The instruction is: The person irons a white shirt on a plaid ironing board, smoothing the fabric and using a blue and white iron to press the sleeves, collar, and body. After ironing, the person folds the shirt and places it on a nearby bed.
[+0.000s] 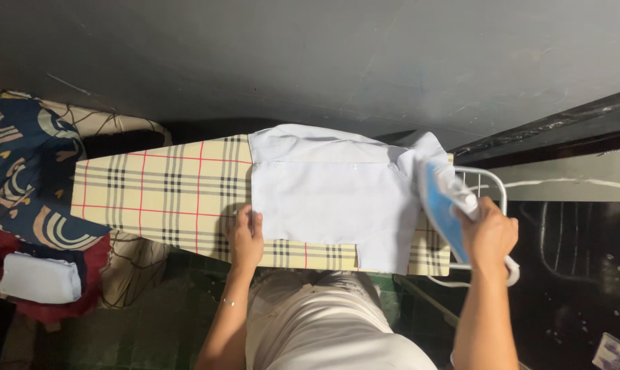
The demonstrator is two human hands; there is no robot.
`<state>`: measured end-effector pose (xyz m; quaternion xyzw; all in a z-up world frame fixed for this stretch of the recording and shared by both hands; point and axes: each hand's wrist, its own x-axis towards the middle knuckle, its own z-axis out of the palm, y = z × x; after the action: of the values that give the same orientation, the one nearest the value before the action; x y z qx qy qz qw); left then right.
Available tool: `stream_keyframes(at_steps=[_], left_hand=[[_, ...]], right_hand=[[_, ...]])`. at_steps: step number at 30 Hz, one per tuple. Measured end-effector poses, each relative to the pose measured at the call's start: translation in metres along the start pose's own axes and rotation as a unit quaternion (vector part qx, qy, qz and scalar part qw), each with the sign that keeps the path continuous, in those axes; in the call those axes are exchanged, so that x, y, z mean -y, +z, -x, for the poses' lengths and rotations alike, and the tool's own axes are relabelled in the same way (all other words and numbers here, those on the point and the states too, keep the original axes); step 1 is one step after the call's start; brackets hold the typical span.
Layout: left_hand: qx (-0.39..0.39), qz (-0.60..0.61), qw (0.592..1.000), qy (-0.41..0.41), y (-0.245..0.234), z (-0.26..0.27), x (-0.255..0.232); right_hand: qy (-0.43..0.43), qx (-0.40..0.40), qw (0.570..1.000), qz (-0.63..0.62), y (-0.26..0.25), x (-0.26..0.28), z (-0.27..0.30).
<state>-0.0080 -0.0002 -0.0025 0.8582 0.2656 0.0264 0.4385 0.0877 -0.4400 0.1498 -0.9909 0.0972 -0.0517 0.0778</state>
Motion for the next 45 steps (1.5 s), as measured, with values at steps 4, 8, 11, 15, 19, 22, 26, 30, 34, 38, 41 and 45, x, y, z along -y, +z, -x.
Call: stream_keyframes(at_steps=[4,8,11,15,19,22,26,30,34,38,41,45], left_hand=[[-0.031,0.002,0.998,0.052,0.001,0.019,0.018],[-0.04,0.002,0.994,0.106,-0.004,0.029,0.03],[-0.017,-0.007,0.99,0.142,-0.01,0.028,0.031],[0.014,-0.04,0.986,0.159,-0.024,0.023,0.028],[0.04,-0.06,0.992,0.102,-0.038,0.013,0.024],[0.027,-0.017,0.995,0.093,-0.045,0.009,0.026],[-0.051,0.112,0.986,0.111,-0.054,0.007,0.037],[-0.186,0.136,0.964,0.132,-0.057,0.012,0.045],[-0.282,0.119,0.938,0.161,-0.041,0.024,0.041],[-0.281,0.06,0.935,0.207,-0.026,0.043,0.035],[-0.246,0.027,0.942,0.228,-0.017,0.049,0.032],[-0.233,0.014,0.959,0.159,-0.014,0.044,0.03]], right_hand=[[-0.124,0.078,0.989,-0.015,-0.023,0.031,0.006],[-0.205,0.15,0.965,-0.062,-0.012,0.081,0.015],[-0.34,0.128,0.924,-0.118,0.005,0.122,0.024],[-0.39,0.138,0.907,-0.081,0.03,0.166,0.04],[-0.442,0.135,0.882,-0.098,0.055,0.192,0.052],[-0.453,0.154,0.874,-0.082,0.072,0.206,0.061],[-0.461,0.155,0.872,-0.045,0.088,0.222,0.074],[-0.498,0.164,0.851,0.024,0.098,0.244,0.083],[-0.521,0.167,0.837,0.022,0.102,0.259,0.082],[-0.542,0.166,0.824,0.024,0.103,0.268,0.074],[-0.539,0.158,0.827,0.026,0.105,0.271,0.071],[-0.538,0.152,0.828,0.032,0.107,0.273,0.071]])
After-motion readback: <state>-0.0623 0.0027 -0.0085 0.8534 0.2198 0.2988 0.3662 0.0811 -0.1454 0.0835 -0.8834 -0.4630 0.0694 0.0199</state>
